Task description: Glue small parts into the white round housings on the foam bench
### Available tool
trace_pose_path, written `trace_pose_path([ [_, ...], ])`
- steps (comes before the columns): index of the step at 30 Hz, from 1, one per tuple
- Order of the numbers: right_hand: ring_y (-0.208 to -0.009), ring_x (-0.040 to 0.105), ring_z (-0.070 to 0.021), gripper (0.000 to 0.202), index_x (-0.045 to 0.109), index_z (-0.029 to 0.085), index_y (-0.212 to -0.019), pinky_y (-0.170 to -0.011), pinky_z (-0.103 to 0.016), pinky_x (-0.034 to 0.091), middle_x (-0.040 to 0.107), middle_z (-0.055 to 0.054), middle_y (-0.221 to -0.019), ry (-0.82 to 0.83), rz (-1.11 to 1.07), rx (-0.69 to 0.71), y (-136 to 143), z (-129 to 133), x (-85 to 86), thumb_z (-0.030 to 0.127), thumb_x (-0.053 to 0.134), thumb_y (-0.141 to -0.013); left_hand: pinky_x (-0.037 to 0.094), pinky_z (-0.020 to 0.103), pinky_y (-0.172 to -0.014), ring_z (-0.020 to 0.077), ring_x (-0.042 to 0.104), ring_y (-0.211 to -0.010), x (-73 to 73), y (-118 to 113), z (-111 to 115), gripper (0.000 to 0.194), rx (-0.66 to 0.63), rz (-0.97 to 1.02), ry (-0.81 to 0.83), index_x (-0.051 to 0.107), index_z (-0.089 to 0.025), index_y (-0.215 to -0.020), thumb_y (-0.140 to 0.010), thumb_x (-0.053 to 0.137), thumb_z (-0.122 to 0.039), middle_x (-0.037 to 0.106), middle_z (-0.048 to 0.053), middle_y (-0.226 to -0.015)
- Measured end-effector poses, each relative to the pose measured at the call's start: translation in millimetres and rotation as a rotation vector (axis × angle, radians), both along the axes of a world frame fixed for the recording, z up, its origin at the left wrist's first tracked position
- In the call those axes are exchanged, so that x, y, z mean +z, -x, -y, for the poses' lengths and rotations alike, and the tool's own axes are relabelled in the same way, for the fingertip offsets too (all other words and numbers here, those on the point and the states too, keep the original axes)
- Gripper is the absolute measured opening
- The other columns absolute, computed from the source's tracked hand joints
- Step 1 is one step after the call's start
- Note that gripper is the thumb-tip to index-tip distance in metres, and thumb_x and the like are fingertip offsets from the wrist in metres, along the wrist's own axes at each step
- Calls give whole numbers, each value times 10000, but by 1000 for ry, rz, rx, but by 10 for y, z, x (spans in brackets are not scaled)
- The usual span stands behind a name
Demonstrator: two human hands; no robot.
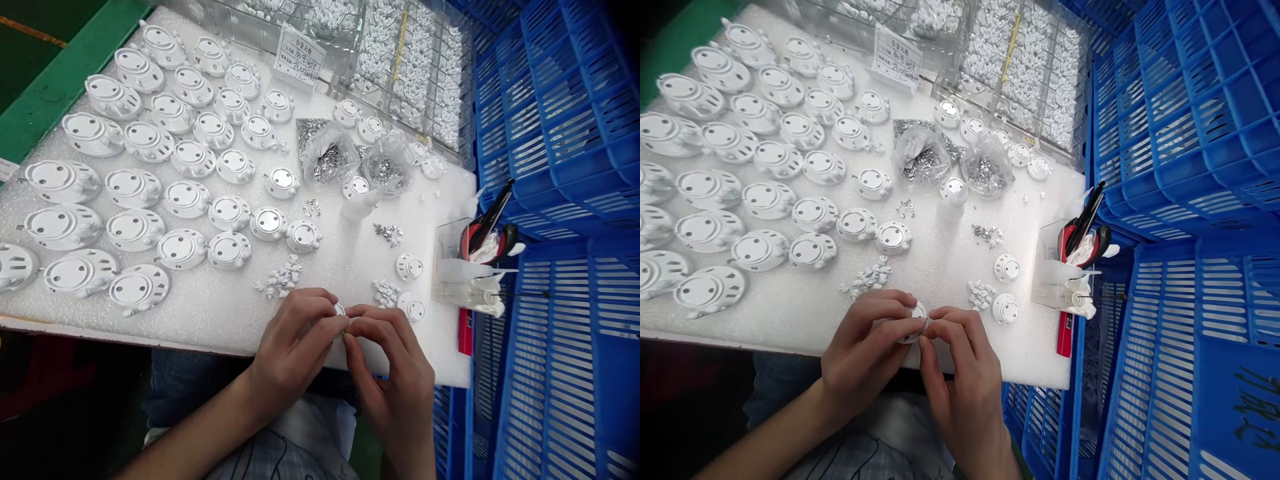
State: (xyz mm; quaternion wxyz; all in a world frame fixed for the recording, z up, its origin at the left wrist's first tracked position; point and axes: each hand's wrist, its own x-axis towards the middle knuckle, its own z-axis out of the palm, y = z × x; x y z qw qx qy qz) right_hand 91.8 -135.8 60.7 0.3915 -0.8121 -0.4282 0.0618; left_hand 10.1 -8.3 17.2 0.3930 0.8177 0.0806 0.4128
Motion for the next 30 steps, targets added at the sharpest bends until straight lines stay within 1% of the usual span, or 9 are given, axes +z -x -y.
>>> trace_pose_path([
  [4, -997, 692, -98, 118, 621, 225, -994, -897, -189, 578, 673, -10, -1010, 17, 11, -44, 42, -1, -3, 111, 589, -999, 601, 269, -911, 187, 675, -1004, -4, 2, 6, 182, -34, 8, -1, 698, -130, -1035, -1056, 531, -61, 658, 55, -961],
  [9, -959, 699, -106, 128, 629, 236, -971, -842, -204, 585, 687, 0, -980, -6, -36, -101, 82, -21, -55, 112, 601, -986, 597, 282, -915, 198, 674, -1004, -27, -5, 11, 190, -56, 3, 13, 697, -127, -1037, -1070, 515, -83, 665, 68, -967],
  [13, -983, 703, -130, 133, 664, 264, -995, -841, -252, 597, 702, -1, -1016, -50, -176, -126, 81, 35, -130, 136, 626, -986, 598, 266, -905, 186, 669, -997, -35, -24, 17, 178, -48, 14, 15, 690, -132, -1030, -1022, 554, -18, 651, 56, -966],
  [16, -1030, 697, -156, 119, 675, 288, -1018, -869, -295, 605, 688, -5, -1046, -106, -330, -144, 74, 104, -178, 176, 654, -986, 610, 264, -861, 177, 676, -965, -27, -25, 22, 237, -23, 22, 13, 684, -153, -1036, -964, 577, 46, 646, 37, -948],
  [18, -1025, 686, -156, 115, 680, 290, -1007, -875, -296, 595, 672, -4, -1027, -132, -380, -158, 74, 136, -197, 179, 663, -982, 617, 271, -840, 178, 680, -947, -22, -20, 25, 263, -9, 14, 12, 683, -172, -1042, -954, 578, 52, 643, 29, -940],
  [20, -997, 672, -145, 124, 684, 287, -992, -859, -277, 578, 661, 0, -1002, -149, -379, -154, 75, 150, -208, 166, 661, -980, 619, 272, -833, 178, 683, -940, -20, -16, 27, 262, 0, 7, 13, 685, -178, -1043, -951, 584, 45, 639, 27, -940],
  [24, -968, 653, -133, 140, 684, 288, -994, -832, -255, 563, 646, 6, -984, -158, -357, -146, 79, 137, -218, 152, 650, -984, 613, 256, -852, 172, 676, -955, -31, -26, 26, 234, 5, 20, 6, 692, -155, -1029, -942, 596, 40, 626, 37, -969],
  [27, -880, 623, -118, 138, 679, 280, -971, -740, -229, 534, 619, 16, -937, -145, -324, -147, 77, 111, -217, 144, 655, -980, 614, 260, -868, 176, 675, -972, -40, -34, 25, 227, -1, 16, -7, 685, -153, -1014, -942, 590, 41, 626, 44, -981],
  [30, -793, 583, -108, 134, 665, 265, -931, -648, -220, 488, 597, 22, -894, -136, -284, -138, 72, 87, -212, 138, 661, -973, 623, 278, -873, 190, 689, -995, -43, -25, 29, 246, -14, 5, 14, 672, -151, -1040, -937, 578, 52, 645, 54, -978],
])
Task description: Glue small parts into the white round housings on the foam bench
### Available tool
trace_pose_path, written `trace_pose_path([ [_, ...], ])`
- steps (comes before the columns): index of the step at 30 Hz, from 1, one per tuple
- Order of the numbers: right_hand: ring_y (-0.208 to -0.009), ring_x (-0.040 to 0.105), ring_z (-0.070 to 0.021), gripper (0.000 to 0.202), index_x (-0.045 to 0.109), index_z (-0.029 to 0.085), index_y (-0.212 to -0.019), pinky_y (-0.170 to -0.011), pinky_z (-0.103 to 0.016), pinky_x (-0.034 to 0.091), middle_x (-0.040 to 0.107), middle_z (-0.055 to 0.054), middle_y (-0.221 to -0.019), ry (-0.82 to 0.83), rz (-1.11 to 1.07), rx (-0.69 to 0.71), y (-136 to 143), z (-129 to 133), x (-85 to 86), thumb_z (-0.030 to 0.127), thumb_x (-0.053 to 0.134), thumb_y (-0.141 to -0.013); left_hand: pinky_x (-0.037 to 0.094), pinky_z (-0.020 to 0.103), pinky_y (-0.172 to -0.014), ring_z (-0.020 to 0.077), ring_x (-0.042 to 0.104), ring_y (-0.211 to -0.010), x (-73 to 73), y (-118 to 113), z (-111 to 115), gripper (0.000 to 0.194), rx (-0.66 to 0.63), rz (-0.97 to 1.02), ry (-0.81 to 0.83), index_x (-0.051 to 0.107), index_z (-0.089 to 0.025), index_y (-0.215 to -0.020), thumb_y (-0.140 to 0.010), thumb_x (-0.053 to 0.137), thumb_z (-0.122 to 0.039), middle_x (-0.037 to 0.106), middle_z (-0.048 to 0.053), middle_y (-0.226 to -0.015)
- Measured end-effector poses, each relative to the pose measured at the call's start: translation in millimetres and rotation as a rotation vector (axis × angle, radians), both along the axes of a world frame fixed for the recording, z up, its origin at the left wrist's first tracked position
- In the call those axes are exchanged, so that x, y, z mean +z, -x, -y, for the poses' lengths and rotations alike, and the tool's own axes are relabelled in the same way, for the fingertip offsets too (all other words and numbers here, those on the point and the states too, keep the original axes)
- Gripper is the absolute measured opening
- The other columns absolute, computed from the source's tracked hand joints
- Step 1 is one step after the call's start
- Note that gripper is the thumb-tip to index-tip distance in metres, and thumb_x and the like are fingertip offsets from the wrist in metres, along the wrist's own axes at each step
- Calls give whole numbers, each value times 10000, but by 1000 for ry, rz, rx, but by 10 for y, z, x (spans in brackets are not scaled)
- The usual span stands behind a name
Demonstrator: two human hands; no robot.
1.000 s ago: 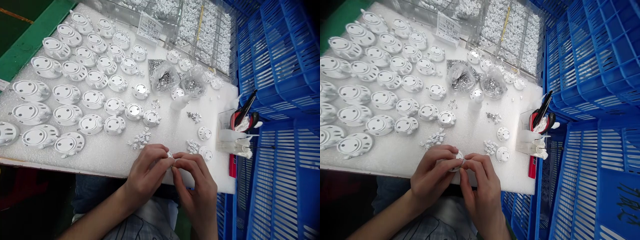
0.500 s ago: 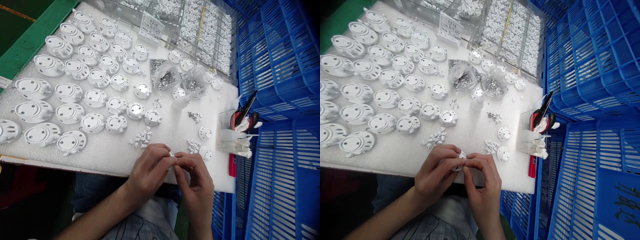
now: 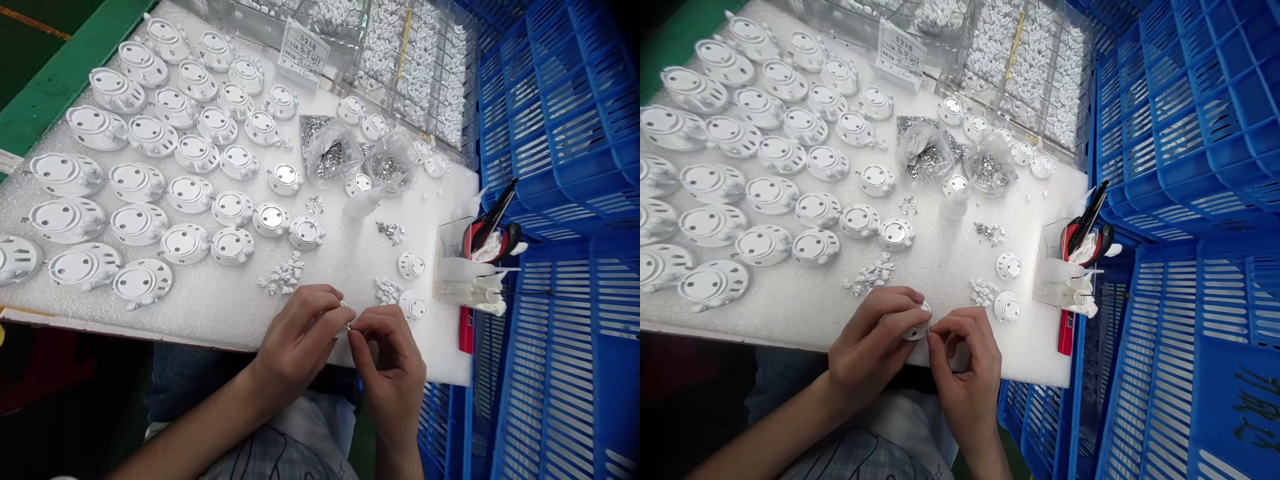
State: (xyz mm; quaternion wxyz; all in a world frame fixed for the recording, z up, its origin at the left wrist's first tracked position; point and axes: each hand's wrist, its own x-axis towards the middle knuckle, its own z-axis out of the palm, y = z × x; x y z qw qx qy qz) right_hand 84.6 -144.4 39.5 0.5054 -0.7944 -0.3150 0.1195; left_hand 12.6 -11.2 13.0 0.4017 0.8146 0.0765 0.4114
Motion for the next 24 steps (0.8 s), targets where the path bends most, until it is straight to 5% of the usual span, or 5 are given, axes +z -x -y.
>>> trace_pose_path([
  [14, -697, 529, -110, 156, 613, 250, -873, -582, -224, 450, 564, 33, -815, 90, 61, 19, -23, -84, 57, 124, 650, -957, 589, 254, -706, 174, 667, -817, 8, 4, -2, 168, -35, -32, 39, 621, -169, -978, -1000, 573, -9, 644, 28, -820],
  [21, -725, 561, -133, 119, 644, 244, -878, -597, -250, 463, 581, 11, -824, 84, 117, -23, -38, -7, -26, 162, 678, -957, 628, 325, -934, 224, 694, -1079, 40, -18, -9, 239, -45, -150, 46, 589, -165, -1088, -967, 535, 34, 669, 105, -1044],
  [24, -748, 573, -150, 103, 660, 233, -868, -617, -264, 476, 592, -5, -830, 112, 76, -49, -45, 4, -3, 205, 674, -967, 631, 289, -864, 197, 698, -977, 61, -16, -20, 234, -37, -207, 44, 562, -180, -1029, -961, 522, 40, 664, 87, -1026],
])
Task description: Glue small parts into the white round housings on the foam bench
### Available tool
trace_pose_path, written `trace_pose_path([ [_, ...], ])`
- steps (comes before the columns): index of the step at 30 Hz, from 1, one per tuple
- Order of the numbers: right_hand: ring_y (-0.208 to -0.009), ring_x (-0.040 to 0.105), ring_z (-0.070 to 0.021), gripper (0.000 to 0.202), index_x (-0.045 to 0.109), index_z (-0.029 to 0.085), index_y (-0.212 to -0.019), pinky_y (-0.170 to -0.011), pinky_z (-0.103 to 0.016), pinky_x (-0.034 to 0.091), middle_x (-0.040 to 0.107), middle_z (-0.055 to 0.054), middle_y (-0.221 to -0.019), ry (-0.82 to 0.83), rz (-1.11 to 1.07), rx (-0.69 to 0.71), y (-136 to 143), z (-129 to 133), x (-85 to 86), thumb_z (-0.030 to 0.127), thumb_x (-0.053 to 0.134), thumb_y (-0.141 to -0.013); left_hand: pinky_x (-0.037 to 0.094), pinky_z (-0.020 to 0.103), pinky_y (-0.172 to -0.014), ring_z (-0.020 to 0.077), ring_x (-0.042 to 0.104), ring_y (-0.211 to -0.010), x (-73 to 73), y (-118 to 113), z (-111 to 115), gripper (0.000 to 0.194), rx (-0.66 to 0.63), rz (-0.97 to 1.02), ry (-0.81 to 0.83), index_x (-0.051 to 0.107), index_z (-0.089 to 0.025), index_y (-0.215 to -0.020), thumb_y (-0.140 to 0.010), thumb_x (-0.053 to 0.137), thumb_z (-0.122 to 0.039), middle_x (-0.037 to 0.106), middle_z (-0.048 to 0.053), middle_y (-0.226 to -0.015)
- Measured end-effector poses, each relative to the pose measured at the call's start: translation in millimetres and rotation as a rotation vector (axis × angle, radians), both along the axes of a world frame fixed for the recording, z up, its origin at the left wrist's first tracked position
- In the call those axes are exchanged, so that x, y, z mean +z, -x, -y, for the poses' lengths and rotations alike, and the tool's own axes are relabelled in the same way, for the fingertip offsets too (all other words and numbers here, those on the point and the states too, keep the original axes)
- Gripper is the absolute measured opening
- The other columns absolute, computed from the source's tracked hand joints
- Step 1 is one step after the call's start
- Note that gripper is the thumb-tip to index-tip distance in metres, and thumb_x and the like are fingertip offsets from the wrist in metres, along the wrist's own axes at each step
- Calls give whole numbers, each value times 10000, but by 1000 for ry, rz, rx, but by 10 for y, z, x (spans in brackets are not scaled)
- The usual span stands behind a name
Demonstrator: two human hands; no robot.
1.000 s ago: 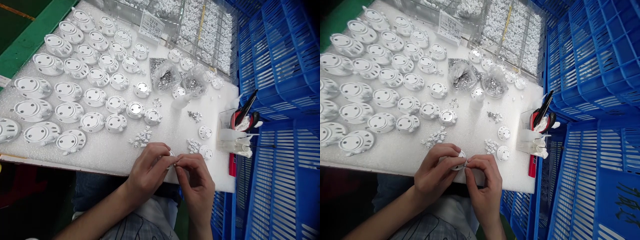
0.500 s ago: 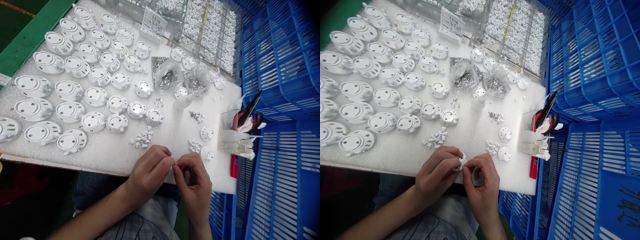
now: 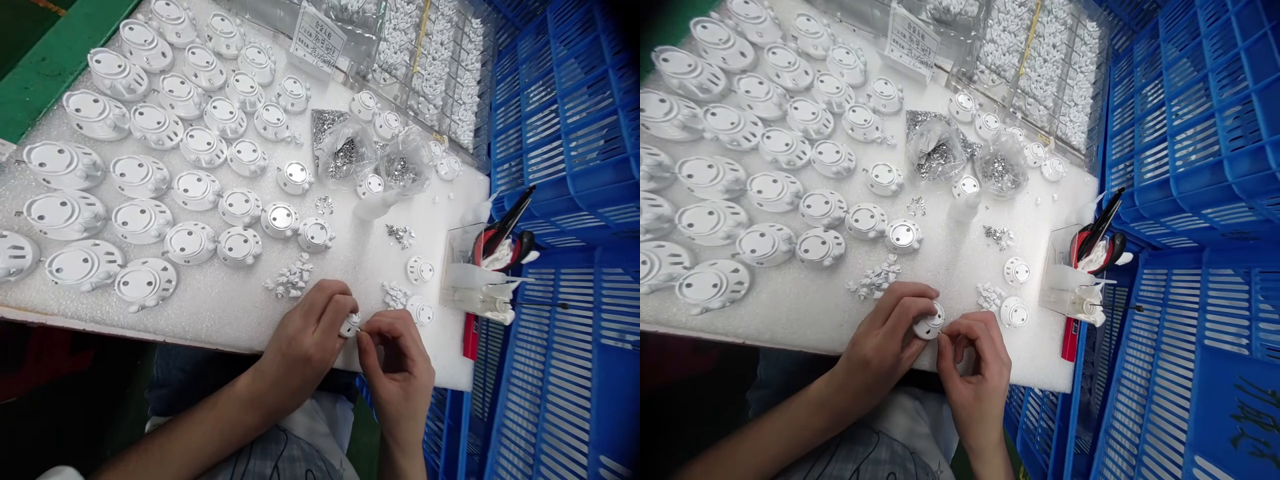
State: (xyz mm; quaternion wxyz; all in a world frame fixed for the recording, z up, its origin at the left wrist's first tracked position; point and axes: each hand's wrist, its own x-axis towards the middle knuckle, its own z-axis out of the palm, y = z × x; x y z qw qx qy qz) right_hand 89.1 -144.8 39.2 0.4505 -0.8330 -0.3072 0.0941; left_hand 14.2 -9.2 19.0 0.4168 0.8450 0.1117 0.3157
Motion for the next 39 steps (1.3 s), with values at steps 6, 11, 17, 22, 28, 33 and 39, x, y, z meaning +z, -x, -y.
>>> trace_pose_path([
  [6, -717, 542, -144, 115, 675, 231, -829, -603, -259, 450, 593, 2, -810, 36, -121, -23, -29, 20, 77, 221, 704, -940, 601, 260, -756, 172, 668, -824, 17, 4, -11, 253, -42, -12, -26, 522, -211, -888, -1029, 466, -8, 659, 41, -892],
  [11, -729, 573, -141, 123, 681, 237, -837, -598, -248, 450, 609, 4, -817, 47, -130, -28, -23, 37, 90, 249, 702, -958, 593, 259, -742, 169, 662, -819, 18, 6, -7, 258, -45, -17, -34, 535, -207, -874, -1042, 466, -23, 675, 48, -898],
  [17, -745, 582, -132, 129, 666, 240, -848, -610, -234, 458, 607, 8, -831, 58, -93, 9, -25, 24, 86, 232, 675, -977, 606, 267, -727, 171, 664, -803, 13, 3, -4, 270, -41, -26, -68, 550, -202, -868, -1049, 442, -33, 675, 51, -880],
  [22, -734, 562, -141, 132, 658, 230, -856, -597, -249, 454, 593, -3, -833, 52, -86, 21, -31, 17, 64, 241, 654, -988, 613, 272, -707, 178, 663, -780, 11, -8, 9, 290, -23, -27, -134, 547, -195, -863, -1073, 401, -57, 650, 45, -836],
  [28, -724, 548, -140, 118, 651, 231, -873, -588, -253, 442, 583, -6, -850, 70, -102, 30, -30, 21, 64, 248, 649, -990, 617, 258, -694, 170, 665, -773, 28, -11, 15, 308, -14, -44, -152, 548, -197, -845, -1055, 394, -32, 639, 36, -820],
  [33, -724, 539, -145, 123, 646, 230, -875, -589, -255, 443, 582, -10, -848, 75, -99, 25, -10, 14, 69, 248, 637, -996, 613, 248, -676, 165, 656, -748, 38, -23, 20, 337, 7, -48, -191, 554, -191, -824, -1050, 374, -16, 634, 34, -791],
  [39, -718, 543, -133, 111, 644, 235, -884, -592, -247, 435, 587, 3, -853, 65, -79, 24, 7, 6, 66, 221, 635, -994, 622, 265, -683, 178, 663, -743, 44, -37, 17, 348, 6, -41, -205, 560, -179, -816, -1060, 365, -24, 643, 53, -782],
])
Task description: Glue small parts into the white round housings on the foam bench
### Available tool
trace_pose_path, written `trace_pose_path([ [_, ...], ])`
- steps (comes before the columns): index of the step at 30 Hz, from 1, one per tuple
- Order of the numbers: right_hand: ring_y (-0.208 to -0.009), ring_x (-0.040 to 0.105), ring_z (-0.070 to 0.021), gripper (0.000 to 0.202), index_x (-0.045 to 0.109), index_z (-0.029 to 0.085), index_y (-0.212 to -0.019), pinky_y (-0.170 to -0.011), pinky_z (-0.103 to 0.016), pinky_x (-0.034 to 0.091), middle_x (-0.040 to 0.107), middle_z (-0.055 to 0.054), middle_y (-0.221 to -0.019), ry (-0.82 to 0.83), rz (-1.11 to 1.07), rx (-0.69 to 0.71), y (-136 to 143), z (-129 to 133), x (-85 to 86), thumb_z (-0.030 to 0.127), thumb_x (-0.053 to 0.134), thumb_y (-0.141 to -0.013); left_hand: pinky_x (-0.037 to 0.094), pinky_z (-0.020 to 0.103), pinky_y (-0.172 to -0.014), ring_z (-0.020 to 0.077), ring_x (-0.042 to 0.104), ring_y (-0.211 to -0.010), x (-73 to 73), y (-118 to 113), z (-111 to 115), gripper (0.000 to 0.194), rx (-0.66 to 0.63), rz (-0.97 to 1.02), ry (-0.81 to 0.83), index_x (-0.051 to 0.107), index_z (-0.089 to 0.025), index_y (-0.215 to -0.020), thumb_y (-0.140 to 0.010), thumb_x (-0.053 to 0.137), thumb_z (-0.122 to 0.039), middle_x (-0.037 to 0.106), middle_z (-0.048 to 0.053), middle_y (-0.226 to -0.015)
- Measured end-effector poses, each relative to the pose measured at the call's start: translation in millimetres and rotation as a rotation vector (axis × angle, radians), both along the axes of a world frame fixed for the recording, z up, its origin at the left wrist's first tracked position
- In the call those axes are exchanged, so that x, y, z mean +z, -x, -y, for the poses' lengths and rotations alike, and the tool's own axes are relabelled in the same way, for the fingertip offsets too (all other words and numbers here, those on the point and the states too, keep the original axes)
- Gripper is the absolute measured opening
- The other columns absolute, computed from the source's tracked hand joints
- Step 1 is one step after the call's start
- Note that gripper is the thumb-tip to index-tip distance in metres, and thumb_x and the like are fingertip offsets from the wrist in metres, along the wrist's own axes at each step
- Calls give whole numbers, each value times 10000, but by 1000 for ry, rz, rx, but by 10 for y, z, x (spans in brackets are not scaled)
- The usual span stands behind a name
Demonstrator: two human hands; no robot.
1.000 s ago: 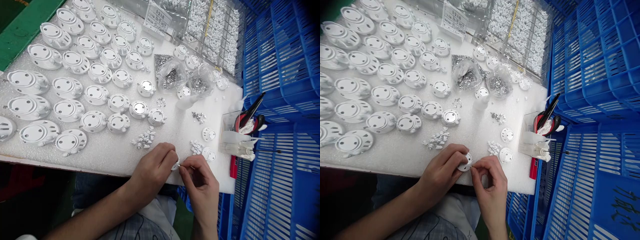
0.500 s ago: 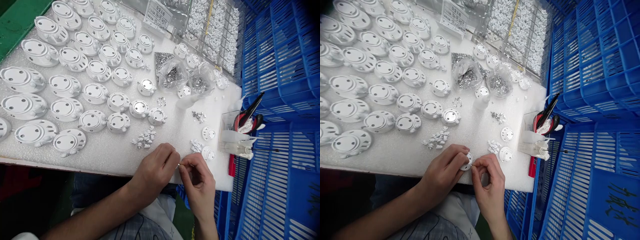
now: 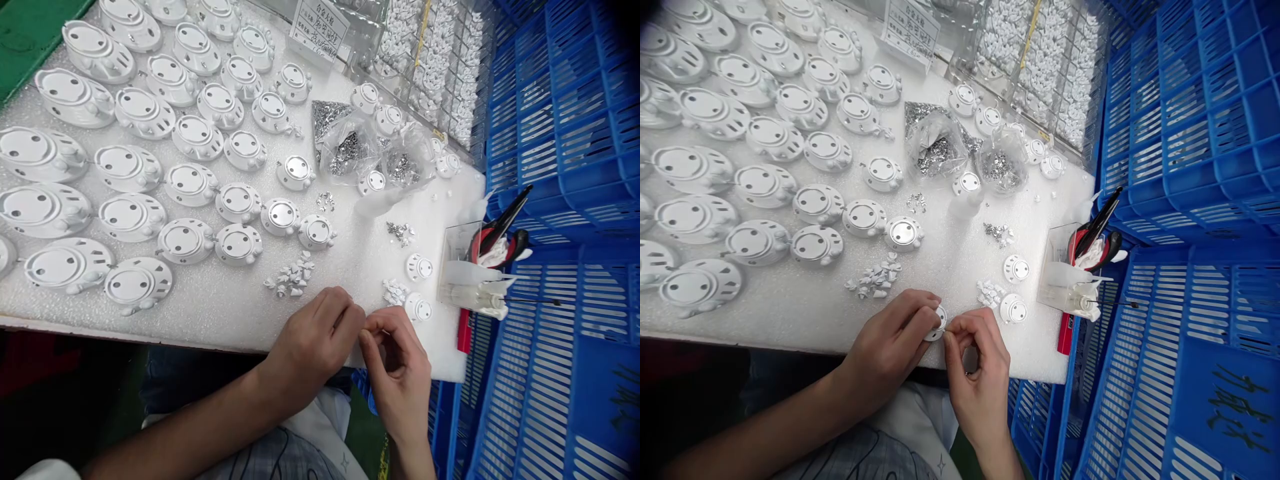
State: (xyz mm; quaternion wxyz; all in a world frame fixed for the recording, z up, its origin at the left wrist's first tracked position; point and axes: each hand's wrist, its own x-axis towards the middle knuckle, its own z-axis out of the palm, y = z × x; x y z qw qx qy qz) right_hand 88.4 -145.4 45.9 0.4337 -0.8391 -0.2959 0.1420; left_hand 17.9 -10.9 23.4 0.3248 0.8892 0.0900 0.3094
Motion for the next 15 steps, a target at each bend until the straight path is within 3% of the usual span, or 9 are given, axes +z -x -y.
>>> trace_pose_path([
  [10, -735, 567, -122, 131, 654, 249, -887, -605, -228, 453, 604, 13, -853, -35, 27, -3, 5, -12, -13, 163, 638, -985, 626, 264, -710, 177, 673, -766, -54, 25, -3, 286, -15, 25, 47, 538, -196, -853, -1053, 411, -36, 633, 40, -818],
  [15, -676, 582, -110, 116, 683, 249, -884, -568, -217, 482, 605, 26, -807, -140, -7, -16, 3, 52, -108, 156, 689, -954, 613, 254, -716, 178, 677, -788, -86, 28, -15, 268, -18, 62, 164, 518, -203, -871, -936, 491, 56, 620, 38, -852],
])
